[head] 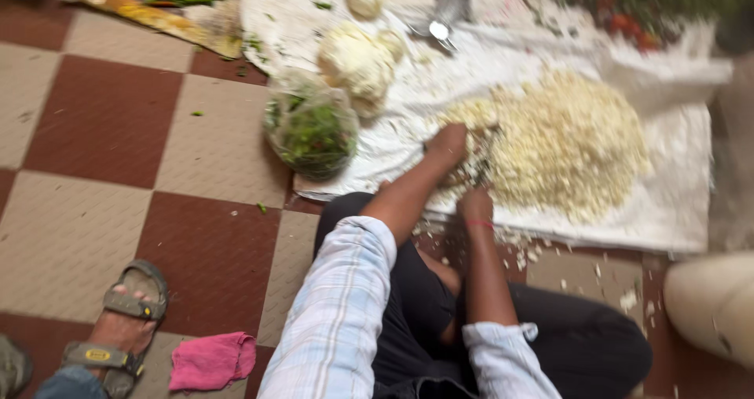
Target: The person sits on the floor and uses a knife to chop cabbage on a wooden board placed on a white cloth. They repeatedly slice the cabbage into small pieces, which accumulate on the cloth. The person occasionally adjusts the cabbage pieces to continue chopping.
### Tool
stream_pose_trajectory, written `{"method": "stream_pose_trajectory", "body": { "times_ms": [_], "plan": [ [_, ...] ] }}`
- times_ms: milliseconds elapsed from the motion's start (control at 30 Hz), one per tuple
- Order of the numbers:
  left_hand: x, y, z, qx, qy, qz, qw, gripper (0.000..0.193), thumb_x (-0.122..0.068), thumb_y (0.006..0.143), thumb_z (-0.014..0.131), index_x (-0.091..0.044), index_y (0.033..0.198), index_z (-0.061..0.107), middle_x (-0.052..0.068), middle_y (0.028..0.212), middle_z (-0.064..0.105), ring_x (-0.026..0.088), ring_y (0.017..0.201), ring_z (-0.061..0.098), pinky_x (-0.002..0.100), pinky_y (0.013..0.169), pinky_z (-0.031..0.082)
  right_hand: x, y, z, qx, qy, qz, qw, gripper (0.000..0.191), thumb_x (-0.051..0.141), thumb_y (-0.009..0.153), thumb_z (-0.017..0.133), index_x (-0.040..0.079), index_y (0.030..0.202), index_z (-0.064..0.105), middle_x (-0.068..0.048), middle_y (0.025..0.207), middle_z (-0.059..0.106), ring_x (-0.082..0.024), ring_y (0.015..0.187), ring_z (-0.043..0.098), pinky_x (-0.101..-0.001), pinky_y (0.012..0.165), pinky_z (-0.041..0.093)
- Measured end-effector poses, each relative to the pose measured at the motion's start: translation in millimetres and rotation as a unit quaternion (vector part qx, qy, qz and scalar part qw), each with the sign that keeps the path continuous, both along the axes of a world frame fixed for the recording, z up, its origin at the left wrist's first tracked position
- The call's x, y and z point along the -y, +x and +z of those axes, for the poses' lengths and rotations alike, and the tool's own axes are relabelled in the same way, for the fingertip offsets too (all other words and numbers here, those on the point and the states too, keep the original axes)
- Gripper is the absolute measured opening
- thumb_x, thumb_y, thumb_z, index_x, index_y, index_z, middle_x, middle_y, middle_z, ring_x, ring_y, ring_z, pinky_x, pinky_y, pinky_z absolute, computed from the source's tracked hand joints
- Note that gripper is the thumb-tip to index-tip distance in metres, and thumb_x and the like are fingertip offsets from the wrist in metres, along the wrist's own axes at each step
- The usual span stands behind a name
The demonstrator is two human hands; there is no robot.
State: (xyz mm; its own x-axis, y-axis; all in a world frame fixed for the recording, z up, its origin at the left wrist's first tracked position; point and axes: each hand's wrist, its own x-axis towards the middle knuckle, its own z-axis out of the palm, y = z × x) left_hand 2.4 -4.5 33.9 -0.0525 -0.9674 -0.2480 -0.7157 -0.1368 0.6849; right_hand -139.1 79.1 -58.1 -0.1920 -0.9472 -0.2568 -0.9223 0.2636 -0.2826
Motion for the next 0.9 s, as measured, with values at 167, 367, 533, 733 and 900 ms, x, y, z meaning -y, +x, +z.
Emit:
{"method": "stream_pose_trajectory", "body": {
  "times_ms": [167, 367, 533, 733, 900],
  "plan": [
    [-6.8, 6.9, 11.8, 0.023, -0.014, 0.007, 1.0, 0.021, -0.006, 0.083, 0.069, -0.003, 0.103, 0.074, 0.023, 0.115, 0.072, 0.038, 0.111, 0.071, 0.047, 0.09, 0.06, -3.3, 0.8, 5.9, 0.014, -0.021, -0.015, 1.0, 0.075, 0.024, 0.102, 0.053, -0.025, 0.148, 0.02, -0.042, 0.102, 0.068, -0.054, 0.097, 0.069, -0.0547, 0.086, 0.056],
    [-5.9, 6.3, 3.3, -0.026, -0.055, 0.001, 0.998, 0.02, -0.006, 0.082, 0.069, -0.004, 0.101, 0.073, 0.024, 0.11, 0.072, 0.04, 0.106, 0.07, 0.05, 0.088, 0.058, -3.1, -12.7, 12.0, 0.096, -0.182, 0.052, 0.977, 0.034, 0.02, 0.103, 0.053, -0.01, 0.116, 0.061, -0.036, 0.105, 0.069, -0.054, 0.099, 0.066, -0.0581, 0.087, 0.052],
    [-0.3, 0.5, -4.1, 0.017, -0.004, 0.001, 1.0, 0.032, -0.011, 0.069, 0.086, -0.005, 0.098, 0.073, 0.022, 0.107, 0.073, 0.037, 0.104, 0.072, 0.046, 0.084, 0.059, -15.0, 3.7, -0.2, 0.023, -0.068, -0.026, 0.997, 0.039, 0.024, 0.105, 0.051, -0.011, 0.121, 0.052, -0.036, 0.093, 0.068, -0.054, 0.088, 0.066, -0.0604, 0.078, 0.052],
    [0.7, 1.0, 0.6, 0.031, 0.011, -0.013, 0.999, 0.03, -0.015, 0.071, 0.09, -0.006, 0.096, 0.075, 0.02, 0.107, 0.074, 0.036, 0.103, 0.073, 0.045, 0.086, 0.059, -15.5, -26.1, 10.8, -0.001, -0.074, -0.088, 0.993, 0.051, 0.025, 0.105, 0.051, -0.012, 0.137, 0.039, -0.036, 0.091, 0.068, -0.054, 0.085, 0.068, -0.0601, 0.075, 0.053],
    [2.1, -1.0, -11.4, 0.012, 0.033, -0.02, 0.999, 0.035, -0.014, 0.068, 0.092, -0.006, 0.098, 0.075, 0.019, 0.109, 0.074, 0.034, 0.105, 0.072, 0.043, 0.088, 0.058, 3.3, -79.1, 34.6, -0.027, -0.099, -0.1, 0.99, 0.037, 0.025, 0.103, 0.057, -0.006, 0.122, 0.052, -0.035, 0.099, 0.069, -0.054, 0.095, 0.067, -0.0598, 0.083, 0.051]
  ]
}}
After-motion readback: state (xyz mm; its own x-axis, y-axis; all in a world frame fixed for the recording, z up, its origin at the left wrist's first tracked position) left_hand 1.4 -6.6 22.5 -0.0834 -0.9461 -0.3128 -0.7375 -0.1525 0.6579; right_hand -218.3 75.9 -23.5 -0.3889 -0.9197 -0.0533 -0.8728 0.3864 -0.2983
